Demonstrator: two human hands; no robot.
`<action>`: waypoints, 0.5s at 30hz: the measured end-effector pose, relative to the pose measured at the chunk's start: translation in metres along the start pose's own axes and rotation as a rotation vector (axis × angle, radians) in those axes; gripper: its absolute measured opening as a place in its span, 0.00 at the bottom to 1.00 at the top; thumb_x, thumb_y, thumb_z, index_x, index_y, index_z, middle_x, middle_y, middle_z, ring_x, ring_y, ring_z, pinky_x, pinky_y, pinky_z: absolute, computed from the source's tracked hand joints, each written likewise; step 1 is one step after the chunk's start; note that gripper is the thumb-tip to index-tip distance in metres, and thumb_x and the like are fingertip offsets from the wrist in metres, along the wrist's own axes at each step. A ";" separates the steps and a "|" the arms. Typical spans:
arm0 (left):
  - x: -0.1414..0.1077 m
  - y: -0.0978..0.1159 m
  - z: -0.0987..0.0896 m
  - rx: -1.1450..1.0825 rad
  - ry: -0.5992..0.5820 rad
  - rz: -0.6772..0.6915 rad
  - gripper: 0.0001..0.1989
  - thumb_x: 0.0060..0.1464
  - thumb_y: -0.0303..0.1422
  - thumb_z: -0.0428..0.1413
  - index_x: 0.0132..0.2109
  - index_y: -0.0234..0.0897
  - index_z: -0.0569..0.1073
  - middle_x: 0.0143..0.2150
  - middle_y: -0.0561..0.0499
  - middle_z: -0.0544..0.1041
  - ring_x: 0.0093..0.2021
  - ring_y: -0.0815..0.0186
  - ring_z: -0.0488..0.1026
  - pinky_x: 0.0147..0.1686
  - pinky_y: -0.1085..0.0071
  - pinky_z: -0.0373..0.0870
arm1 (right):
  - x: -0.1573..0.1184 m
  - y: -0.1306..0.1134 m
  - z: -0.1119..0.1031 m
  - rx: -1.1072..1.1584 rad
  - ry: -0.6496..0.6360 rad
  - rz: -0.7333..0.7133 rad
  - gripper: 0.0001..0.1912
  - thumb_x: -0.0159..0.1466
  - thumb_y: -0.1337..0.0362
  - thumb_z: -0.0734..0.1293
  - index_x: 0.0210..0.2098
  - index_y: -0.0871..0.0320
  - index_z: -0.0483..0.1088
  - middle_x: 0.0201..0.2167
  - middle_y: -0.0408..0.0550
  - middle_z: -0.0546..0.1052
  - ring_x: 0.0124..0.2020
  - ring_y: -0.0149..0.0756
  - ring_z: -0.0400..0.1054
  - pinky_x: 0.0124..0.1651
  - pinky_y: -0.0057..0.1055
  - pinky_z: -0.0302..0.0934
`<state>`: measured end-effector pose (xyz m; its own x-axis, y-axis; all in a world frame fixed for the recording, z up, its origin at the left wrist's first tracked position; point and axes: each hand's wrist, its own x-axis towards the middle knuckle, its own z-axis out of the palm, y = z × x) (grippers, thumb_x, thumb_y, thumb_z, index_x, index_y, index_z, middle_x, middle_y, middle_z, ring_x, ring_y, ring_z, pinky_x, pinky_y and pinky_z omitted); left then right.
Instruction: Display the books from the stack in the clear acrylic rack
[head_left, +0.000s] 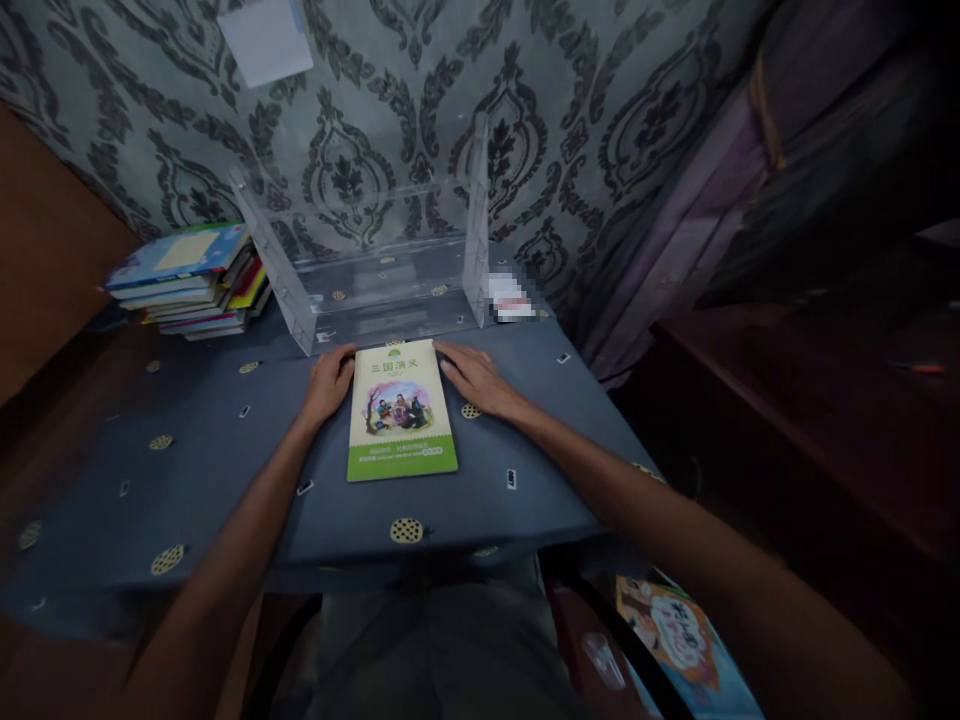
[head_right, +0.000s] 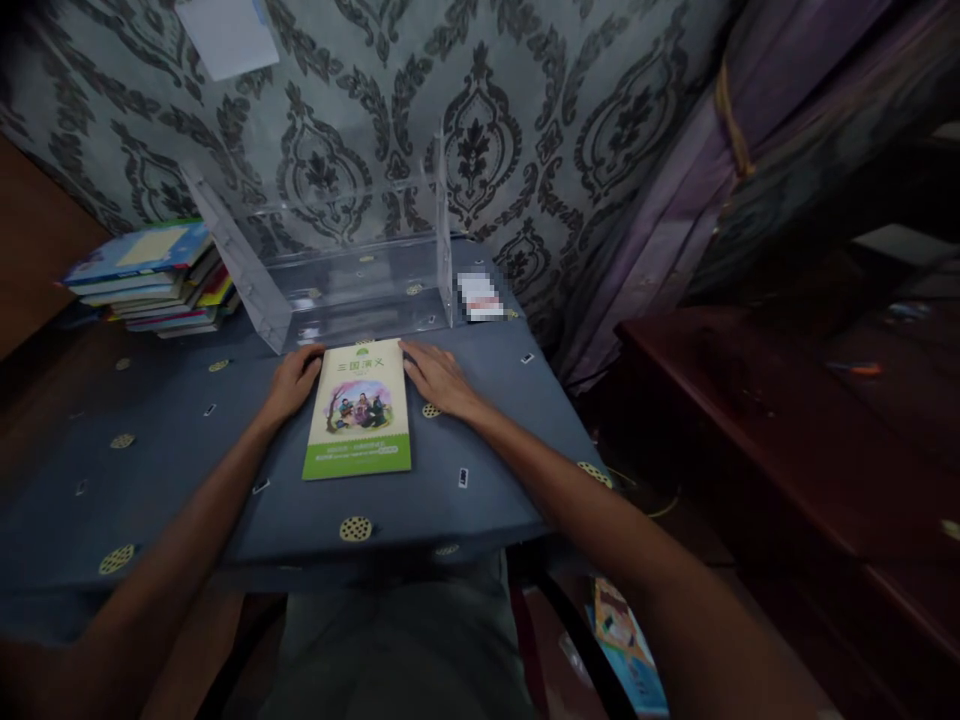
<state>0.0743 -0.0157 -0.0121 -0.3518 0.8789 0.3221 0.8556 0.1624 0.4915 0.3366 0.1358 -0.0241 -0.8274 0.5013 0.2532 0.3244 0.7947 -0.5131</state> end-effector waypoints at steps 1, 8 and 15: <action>0.001 -0.001 0.001 0.014 0.008 0.016 0.17 0.62 0.33 0.47 0.54 0.35 0.73 0.53 0.44 0.79 0.53 0.56 0.73 0.58 0.57 0.66 | 0.004 -0.001 0.002 -0.027 -0.001 0.022 0.26 0.75 0.58 0.51 0.68 0.60 0.60 0.68 0.58 0.66 0.69 0.49 0.58 0.66 0.52 0.54; 0.003 -0.010 0.006 0.048 0.002 0.073 0.17 0.62 0.33 0.48 0.53 0.38 0.74 0.51 0.44 0.79 0.52 0.56 0.72 0.56 0.56 0.66 | 0.022 -0.008 0.011 -0.127 0.009 0.099 0.24 0.75 0.60 0.51 0.64 0.58 0.66 0.66 0.57 0.68 0.68 0.49 0.59 0.64 0.51 0.55; 0.003 -0.011 0.002 0.050 -0.034 0.112 0.18 0.63 0.35 0.47 0.55 0.37 0.73 0.51 0.43 0.78 0.52 0.55 0.72 0.58 0.54 0.64 | 0.021 -0.007 0.011 -0.155 0.014 0.088 0.25 0.74 0.60 0.53 0.66 0.60 0.63 0.66 0.58 0.68 0.67 0.49 0.58 0.64 0.50 0.54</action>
<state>0.0651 -0.0142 -0.0185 -0.2406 0.9074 0.3447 0.9069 0.0837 0.4129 0.3113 0.1366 -0.0242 -0.7864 0.5753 0.2249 0.4632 0.7901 -0.4014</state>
